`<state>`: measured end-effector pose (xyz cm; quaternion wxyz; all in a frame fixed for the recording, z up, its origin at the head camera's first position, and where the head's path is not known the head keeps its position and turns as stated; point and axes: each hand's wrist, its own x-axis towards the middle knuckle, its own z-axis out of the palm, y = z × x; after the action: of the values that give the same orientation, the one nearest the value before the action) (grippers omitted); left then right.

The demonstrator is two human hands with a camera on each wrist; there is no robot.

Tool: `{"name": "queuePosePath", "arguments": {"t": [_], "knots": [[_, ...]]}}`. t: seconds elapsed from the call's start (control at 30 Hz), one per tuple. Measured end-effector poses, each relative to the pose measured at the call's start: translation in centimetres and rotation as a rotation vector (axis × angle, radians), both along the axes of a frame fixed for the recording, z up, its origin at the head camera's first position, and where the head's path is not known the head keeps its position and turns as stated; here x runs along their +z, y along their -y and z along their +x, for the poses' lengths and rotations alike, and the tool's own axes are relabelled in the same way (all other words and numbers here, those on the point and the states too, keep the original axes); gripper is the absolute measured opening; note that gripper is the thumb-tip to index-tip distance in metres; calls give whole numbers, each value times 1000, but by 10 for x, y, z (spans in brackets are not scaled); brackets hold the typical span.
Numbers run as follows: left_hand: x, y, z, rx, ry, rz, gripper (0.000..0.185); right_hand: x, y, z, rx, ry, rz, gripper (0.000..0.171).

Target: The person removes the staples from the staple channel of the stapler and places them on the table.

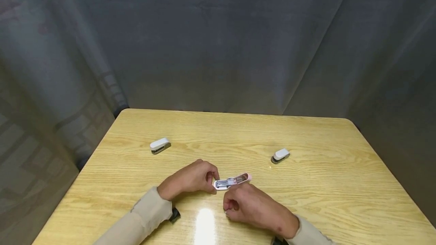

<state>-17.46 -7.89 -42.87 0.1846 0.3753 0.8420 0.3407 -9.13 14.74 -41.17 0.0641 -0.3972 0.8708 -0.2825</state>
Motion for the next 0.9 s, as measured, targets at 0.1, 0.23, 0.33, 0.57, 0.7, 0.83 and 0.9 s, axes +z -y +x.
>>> {"name": "queuePosePath", "arguments": {"t": [0.1,0.23,0.33,0.57,0.7,0.83,0.9], "knots": [[3,7,0,-3,11,2,29,8,4,-3,7,-20,-32,21],[13,29,2,23,-41,-1,34,23,17,-13,7,-27,-49,15],[25,49,2,73,-101,-2,31,35,30,-25,1,-15,-35,9],[57,93,-2,263,-241,-29,24,54,55,-66,-29,-69,-22,10],[64,114,-9,395,-320,-60,22,62,69,-91,-57,-66,16,12],[62,130,-18,496,-343,-28,27,67,83,-114,-80,-53,45,12],[58,137,-21,531,-337,-18,32,67,91,-123,-87,-44,59,13]]}}
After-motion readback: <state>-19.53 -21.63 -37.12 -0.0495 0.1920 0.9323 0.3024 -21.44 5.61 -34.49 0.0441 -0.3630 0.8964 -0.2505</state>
